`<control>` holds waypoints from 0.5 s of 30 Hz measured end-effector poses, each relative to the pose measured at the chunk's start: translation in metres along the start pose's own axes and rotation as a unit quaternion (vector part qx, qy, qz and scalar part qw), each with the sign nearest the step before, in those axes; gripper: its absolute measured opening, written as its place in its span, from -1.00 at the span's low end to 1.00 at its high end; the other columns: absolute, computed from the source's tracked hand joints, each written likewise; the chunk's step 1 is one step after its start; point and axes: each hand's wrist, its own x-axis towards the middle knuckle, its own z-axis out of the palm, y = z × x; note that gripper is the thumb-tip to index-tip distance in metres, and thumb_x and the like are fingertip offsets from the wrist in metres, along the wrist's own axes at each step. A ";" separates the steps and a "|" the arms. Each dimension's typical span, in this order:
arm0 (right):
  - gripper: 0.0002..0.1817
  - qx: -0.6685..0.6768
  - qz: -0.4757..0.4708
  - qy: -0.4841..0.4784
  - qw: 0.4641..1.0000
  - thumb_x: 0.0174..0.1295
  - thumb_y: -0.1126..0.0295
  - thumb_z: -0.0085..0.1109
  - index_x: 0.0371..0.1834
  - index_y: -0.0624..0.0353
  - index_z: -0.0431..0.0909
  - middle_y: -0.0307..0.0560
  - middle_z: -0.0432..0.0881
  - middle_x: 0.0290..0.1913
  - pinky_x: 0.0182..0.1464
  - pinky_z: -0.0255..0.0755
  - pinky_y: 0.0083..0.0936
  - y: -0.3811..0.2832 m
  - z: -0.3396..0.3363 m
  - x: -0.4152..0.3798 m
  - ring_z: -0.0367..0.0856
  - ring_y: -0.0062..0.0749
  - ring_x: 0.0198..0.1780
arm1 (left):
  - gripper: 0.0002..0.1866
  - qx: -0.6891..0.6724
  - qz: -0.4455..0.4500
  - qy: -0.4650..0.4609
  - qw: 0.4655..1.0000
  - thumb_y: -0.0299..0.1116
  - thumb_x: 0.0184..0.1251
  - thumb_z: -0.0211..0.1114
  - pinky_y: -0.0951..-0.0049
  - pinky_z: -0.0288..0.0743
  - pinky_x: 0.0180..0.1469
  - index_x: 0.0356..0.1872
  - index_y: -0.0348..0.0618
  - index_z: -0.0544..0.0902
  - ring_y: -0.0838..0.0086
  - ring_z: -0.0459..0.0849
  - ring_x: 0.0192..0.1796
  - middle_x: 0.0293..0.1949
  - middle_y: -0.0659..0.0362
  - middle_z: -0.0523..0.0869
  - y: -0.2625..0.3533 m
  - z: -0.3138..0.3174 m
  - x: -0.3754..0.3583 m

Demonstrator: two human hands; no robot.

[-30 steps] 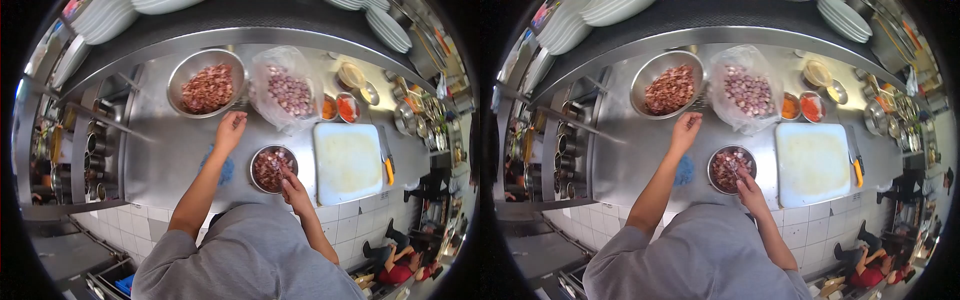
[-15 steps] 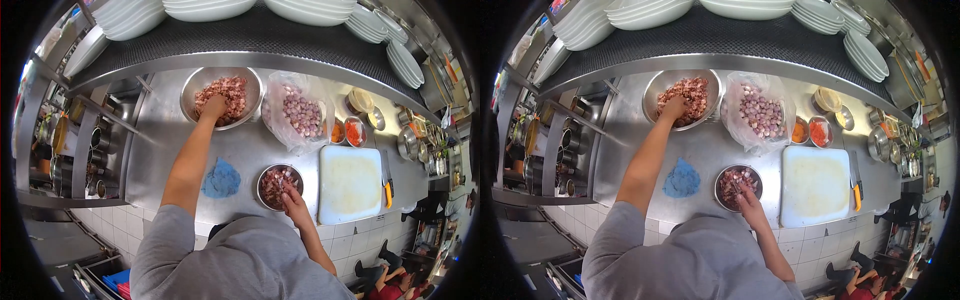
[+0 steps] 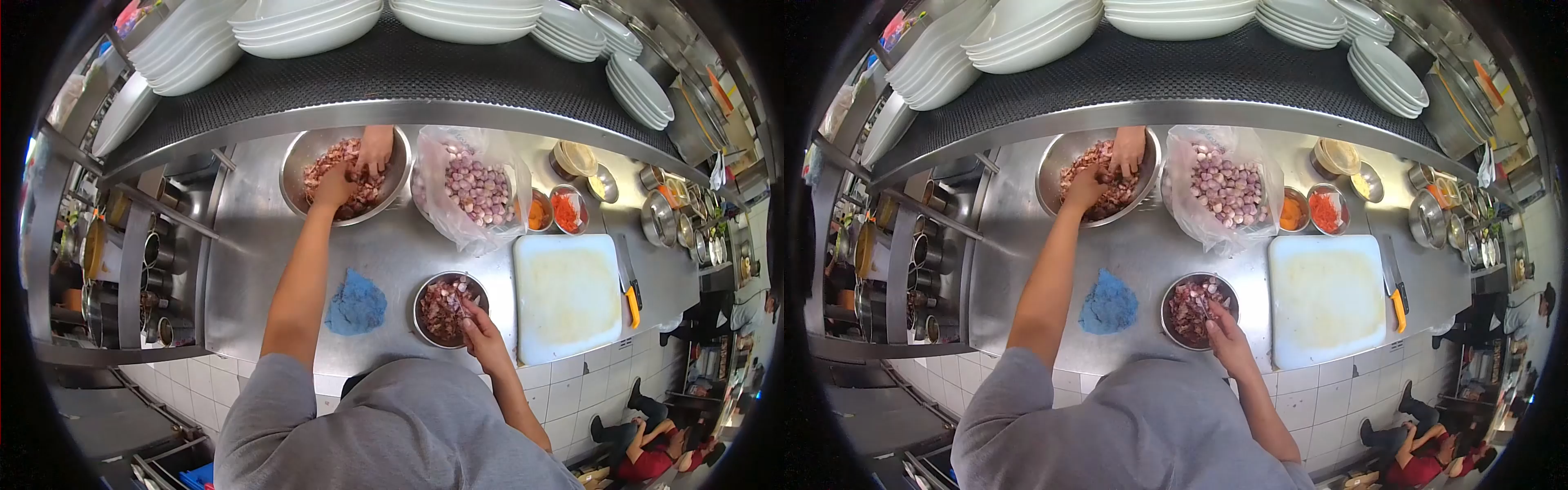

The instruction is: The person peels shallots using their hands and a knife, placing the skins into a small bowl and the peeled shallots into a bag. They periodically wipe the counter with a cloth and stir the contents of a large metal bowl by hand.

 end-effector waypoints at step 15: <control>-0.47 -0.196 -0.187 -0.051 0.961 0.40 0.38 0.06 0.42 0.24 0.31 0.09 0.43 0.38 0.48 0.07 -0.33 -0.042 0.025 -0.005 0.29 -0.13 0.46 | -0.71 -0.701 -0.137 -0.191 0.674 -0.59 0.40 0.19 0.42 0.66 0.02 0.11 -0.20 0.50 0.42 0.71 -0.03 -0.01 0.11 0.67 0.157 0.056 -0.242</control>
